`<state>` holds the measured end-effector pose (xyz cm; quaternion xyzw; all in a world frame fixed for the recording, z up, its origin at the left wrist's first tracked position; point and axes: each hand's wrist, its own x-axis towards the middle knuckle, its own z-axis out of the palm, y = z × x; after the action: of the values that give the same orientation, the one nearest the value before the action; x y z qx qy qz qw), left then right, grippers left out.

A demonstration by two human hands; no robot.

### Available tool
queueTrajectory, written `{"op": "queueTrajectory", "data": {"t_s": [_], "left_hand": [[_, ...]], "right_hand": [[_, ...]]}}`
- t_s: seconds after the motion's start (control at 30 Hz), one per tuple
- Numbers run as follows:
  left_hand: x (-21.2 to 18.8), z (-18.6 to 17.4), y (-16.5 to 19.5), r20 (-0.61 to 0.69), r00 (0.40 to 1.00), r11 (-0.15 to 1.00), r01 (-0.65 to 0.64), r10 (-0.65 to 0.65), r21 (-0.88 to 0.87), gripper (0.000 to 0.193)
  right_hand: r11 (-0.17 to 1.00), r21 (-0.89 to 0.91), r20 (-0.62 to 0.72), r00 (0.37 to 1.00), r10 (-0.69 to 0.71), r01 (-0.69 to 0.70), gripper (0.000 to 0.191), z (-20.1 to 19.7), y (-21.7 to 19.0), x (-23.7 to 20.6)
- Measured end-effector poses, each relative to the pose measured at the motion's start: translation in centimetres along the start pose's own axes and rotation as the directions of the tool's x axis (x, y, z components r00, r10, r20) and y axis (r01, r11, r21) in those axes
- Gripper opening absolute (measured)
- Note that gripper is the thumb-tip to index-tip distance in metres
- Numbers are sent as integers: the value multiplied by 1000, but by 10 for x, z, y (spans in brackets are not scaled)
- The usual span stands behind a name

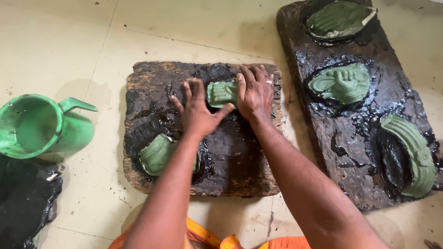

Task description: The person sits on the floor with stone mold boards holding green cast figurine halves. They tap the mold with a hammer and chisel, then pull the mold halves apart and press and lift the green cast pieces out of the mold cavities, working on several molds one after another.

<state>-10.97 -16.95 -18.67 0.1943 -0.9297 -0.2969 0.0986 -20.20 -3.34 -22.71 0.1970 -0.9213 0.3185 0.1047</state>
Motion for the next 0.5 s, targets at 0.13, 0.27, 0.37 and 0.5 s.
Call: {"op": "queueTrajectory", "data": {"t_s": [0.13,0.27,0.37,0.5], "left_hand": [[2,6,6,62,997,990,36,-45,134,118],[0,4,7,56,998,994,30,-36,108,116],[-2,2,5,56,998,995,34,-39,92,115],[-1,3,8,-74,992,995,-101,102,8,108]], "right_hand": [[1000,-1,-16,1000,-17,16,44,3,1,1],[1000,22,-27,1000,-5,5,45,5,1,1],[1000,19,-15,1000,21,-21,43,6,0,0],[999,33,-48,999,-5,6,39,5,-1,-1]]}}
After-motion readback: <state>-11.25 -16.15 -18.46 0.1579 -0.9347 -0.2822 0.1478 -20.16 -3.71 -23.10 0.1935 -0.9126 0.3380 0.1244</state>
